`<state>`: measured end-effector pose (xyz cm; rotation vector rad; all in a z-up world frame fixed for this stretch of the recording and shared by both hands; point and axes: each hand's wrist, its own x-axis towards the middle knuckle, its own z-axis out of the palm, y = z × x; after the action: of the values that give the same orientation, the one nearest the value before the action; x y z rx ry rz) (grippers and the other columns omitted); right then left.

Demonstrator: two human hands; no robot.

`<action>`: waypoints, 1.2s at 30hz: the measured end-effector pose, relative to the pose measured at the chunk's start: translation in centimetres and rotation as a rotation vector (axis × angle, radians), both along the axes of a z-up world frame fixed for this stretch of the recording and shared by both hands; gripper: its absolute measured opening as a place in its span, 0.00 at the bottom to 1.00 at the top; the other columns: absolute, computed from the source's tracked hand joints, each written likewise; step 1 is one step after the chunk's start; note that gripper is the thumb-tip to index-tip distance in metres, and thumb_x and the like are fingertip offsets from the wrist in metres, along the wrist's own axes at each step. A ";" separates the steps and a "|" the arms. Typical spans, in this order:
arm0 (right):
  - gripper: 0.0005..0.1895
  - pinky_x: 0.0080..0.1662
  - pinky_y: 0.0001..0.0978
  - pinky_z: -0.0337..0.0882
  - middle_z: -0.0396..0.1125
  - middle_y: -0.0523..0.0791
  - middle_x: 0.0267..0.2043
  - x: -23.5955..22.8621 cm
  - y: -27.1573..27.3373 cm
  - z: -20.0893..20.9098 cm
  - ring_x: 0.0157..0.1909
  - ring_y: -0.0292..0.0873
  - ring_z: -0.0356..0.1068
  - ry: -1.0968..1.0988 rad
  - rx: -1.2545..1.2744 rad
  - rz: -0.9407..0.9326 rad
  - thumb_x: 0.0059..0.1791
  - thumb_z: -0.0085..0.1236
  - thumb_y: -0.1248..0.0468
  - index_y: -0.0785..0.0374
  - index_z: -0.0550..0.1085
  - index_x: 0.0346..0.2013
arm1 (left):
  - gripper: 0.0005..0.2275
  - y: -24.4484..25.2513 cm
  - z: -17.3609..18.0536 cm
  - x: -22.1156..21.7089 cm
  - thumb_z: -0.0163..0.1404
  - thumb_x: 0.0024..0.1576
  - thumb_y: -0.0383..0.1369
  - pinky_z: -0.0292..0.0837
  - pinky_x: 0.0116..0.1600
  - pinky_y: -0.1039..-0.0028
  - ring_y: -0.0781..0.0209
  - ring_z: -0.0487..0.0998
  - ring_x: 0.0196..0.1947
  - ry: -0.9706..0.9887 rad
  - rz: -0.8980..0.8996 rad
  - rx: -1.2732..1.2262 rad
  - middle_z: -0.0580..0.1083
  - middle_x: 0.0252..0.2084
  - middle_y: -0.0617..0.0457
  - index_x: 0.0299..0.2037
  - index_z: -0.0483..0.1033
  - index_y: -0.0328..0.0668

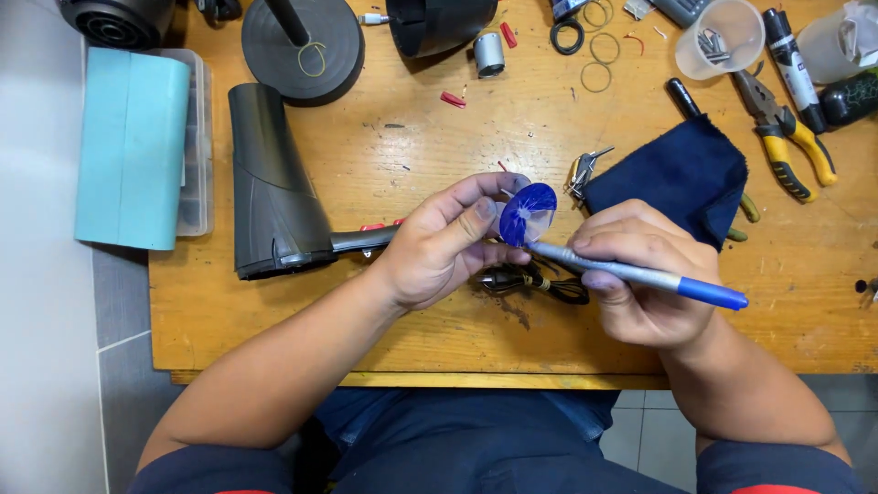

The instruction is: Marking the blades of a small blue plastic fan component with a blue marker on a workbench.

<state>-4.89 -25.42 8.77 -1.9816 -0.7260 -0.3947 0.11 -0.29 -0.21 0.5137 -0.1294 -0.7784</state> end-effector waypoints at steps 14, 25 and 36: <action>0.13 0.45 0.40 0.83 0.76 0.55 0.37 -0.2 0.4 -0.1 0.39 0.55 0.79 0.055 0.041 -0.006 0.59 0.57 0.63 0.75 0.78 0.45 | 0.18 0.0 -0.2 0.0 0.51 0.79 0.30 0.89 0.67 0.50 0.46 0.84 0.62 -0.015 0.014 0.002 0.76 0.70 0.38 0.77 0.69 0.34; 0.14 0.45 0.37 0.81 0.76 0.58 0.39 -0.4 0.4 -0.1 0.41 0.55 0.79 0.007 0.029 -0.081 0.61 0.54 0.64 0.77 0.77 0.45 | 0.20 -0.1 -0.4 -0.1 0.52 0.78 0.33 0.87 0.67 0.48 0.48 0.84 0.61 -0.009 0.016 0.004 0.80 0.63 0.39 0.77 0.69 0.34; 0.15 0.45 0.41 0.84 0.76 0.54 0.35 -0.2 0.7 0.4 0.37 0.55 0.79 0.014 -0.027 0.059 0.59 0.56 0.61 0.74 0.78 0.44 | 0.19 -0.2 -0.5 0.0 0.51 0.79 0.32 0.87 0.67 0.51 0.47 0.85 0.60 0.018 0.021 -0.024 0.81 0.62 0.36 0.77 0.68 0.33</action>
<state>-5.11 -24.70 9.15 -1.9811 -0.7828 -0.3374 0.12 -0.47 -0.73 0.4841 -0.1168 -0.7603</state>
